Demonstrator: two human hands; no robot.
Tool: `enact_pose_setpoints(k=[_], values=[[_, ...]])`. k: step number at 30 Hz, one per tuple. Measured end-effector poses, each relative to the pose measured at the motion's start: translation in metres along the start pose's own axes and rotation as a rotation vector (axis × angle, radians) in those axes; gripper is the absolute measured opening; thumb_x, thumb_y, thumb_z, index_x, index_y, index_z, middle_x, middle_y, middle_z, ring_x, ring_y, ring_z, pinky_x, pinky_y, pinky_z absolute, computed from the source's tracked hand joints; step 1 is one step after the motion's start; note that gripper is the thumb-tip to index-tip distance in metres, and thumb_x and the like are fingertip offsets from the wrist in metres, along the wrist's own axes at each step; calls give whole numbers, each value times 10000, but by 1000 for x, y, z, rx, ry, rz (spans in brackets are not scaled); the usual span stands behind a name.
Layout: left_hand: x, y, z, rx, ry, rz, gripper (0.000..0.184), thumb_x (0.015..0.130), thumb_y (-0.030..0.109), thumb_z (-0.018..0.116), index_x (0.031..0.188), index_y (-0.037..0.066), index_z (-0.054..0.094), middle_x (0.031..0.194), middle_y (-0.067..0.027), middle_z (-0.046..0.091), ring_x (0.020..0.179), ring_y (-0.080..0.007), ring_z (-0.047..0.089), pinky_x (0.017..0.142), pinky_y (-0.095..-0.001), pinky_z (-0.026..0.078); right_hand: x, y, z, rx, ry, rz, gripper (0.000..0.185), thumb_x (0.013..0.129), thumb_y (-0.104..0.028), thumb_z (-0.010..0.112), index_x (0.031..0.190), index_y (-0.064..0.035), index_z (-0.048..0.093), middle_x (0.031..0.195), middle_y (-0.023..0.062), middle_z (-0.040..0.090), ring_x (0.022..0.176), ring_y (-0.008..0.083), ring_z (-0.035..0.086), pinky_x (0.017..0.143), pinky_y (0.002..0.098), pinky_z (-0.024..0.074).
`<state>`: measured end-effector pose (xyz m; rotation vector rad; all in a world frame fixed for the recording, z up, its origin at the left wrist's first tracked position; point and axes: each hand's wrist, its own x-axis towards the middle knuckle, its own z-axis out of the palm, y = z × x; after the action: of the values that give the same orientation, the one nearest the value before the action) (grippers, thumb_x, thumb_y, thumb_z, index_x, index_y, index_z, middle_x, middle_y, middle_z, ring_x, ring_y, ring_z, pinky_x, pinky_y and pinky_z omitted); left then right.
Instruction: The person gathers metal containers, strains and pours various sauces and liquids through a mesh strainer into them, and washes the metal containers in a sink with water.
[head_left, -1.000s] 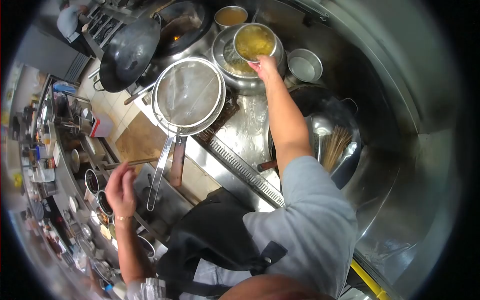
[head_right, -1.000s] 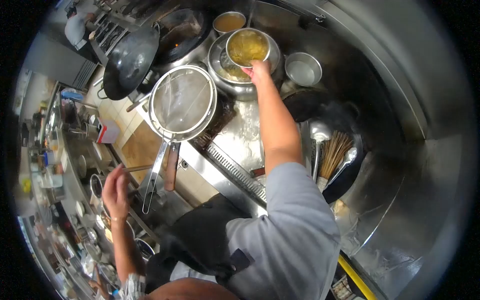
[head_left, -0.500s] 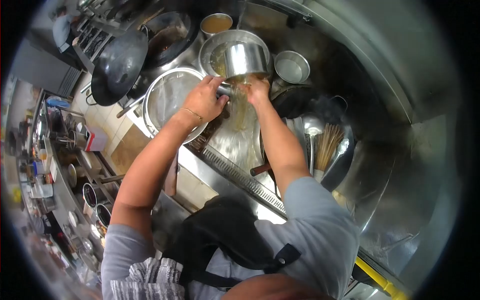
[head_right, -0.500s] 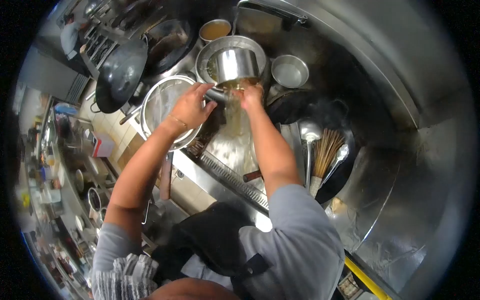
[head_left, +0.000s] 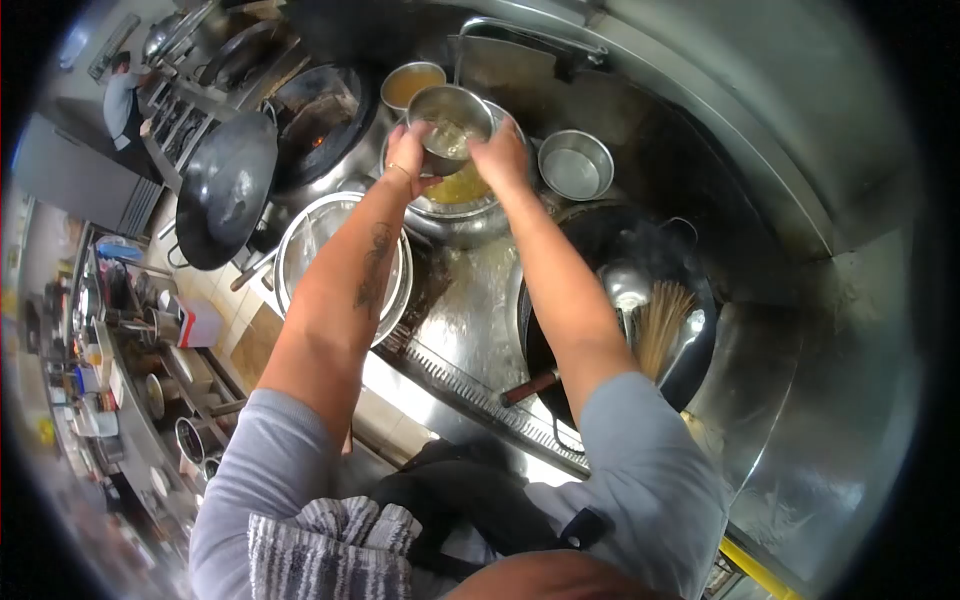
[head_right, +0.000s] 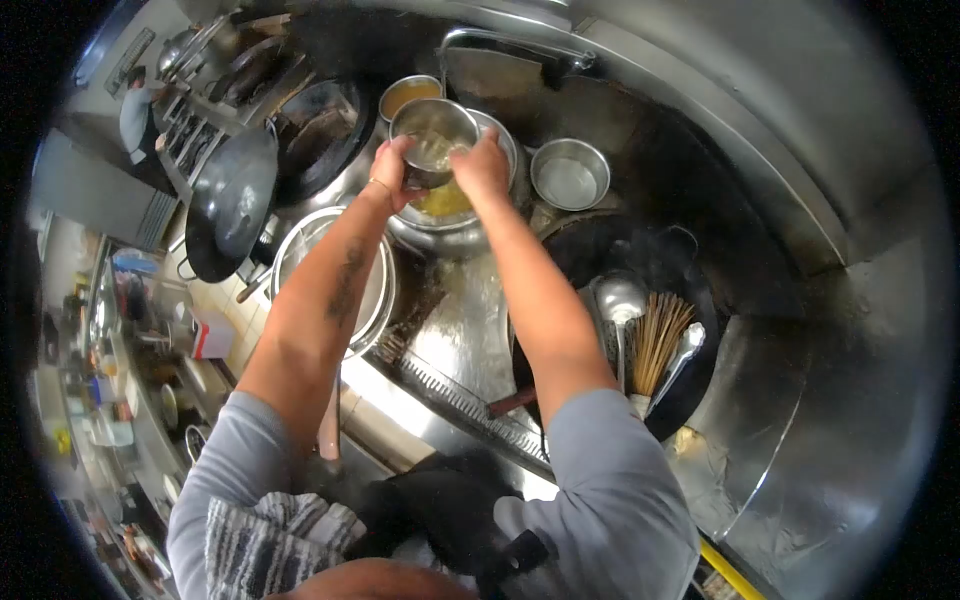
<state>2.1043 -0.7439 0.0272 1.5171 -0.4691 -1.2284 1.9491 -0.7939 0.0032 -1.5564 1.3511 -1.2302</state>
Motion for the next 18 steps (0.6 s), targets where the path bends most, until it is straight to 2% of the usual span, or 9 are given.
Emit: enact_pose_setpoints(k=[2, 3, 5, 6, 10, 12, 15, 17, 18], values=[[19, 2, -3, -26, 38, 1, 927, 820, 565, 688, 1575, 269, 238, 1509, -112, 418, 1297, -387, 474, 932, -647, 461, 5, -24, -7, -329, 274, -657, 354, 858, -154, 683, 1144, 49, 638, 1006, 205, 711, 1033, 424, 652, 992, 493, 487], [21, 9, 1, -21, 33, 8, 927, 820, 565, 688, 1575, 269, 238, 1509, -112, 418, 1297, -387, 474, 932, -647, 461, 15, -22, -4, -327, 284, -658, 354, 858, -154, 683, 1144, 49, 638, 1006, 205, 711, 1033, 424, 652, 992, 493, 487], [23, 17, 5, 12, -27, -28, 920, 829, 600, 671, 1577, 258, 258, 1553, -117, 371, 1370, -384, 408, 931, -642, 465, 41, -20, 9, -297, -438, -364, 319, 863, -211, 675, 1079, 22, 698, 1054, 210, 711, 1049, 390, 660, 975, 462, 503], [16, 24, 12, 54, -52, -31, 917, 839, 637, 651, 1581, 257, 268, 1594, -109, 318, 1418, -387, 351, 944, -640, 464, 59, -18, 22, -511, -526, -256, 318, 898, -264, 621, 1044, -8, 737, 1133, 227, 697, 1106, 381, 644, 980, 458, 495], [0, 26, 49, 116, 36, 74, 885, 864, 661, 620, 1576, 254, 287, 1587, -108, 344, 1418, -388, 366, 977, -654, 452, 104, -1, 67, -477, -471, -157, 362, 944, -281, 555, 1136, -20, 719, 1229, 238, 669, 1179, 374, 627, 1010, 455, 478], [14, 36, 27, 130, -3, 36, 858, 871, 658, 617, 1560, 248, 311, 1586, -107, 344, 1419, -389, 363, 971, -663, 451, 109, 10, 85, -111, -841, -111, 427, 981, -320, 498, 1225, -22, 682, 1312, 244, 629, 1244, 353, 601, 1049, 446, 455], [25, 46, 8, 175, -96, -24, 805, 886, 651, 610, 1529, 236, 359, 1585, -105, 343, 1422, -392, 357, 957, -681, 448, 84, -35, 37, -764, -1172, -359, 437, 995, -323, 482, 1311, -70, 647, 1383, 206, 596, 1285, 337, 577, 1068, 434, 446], [21, 39, 20, 125, -78, -9, 807, 880, 658, 610, 1524, 240, 363, 1572, -109, 356, 1415, -401, 356, 944, -688, 448, 104, 4, 67, -580, -680, -94, 453, 992, -342, 474, 1319, -83, 650, 1427, 194, 562, 1296, 342, 570, 1057, 434, 460], [22, 32, 31, 102, -88, 49, 816, 876, 653, 619, 1530, 244, 353, 1570, -114, 350, 1413, -400, 349, 941, -688, 450, 76, -74, 24, -512, -660, 41, 466, 985, -360, 467, 1266, -54, 677, 1380, 199, 598, 1269, 334, 593, 1029, 443, 485]])
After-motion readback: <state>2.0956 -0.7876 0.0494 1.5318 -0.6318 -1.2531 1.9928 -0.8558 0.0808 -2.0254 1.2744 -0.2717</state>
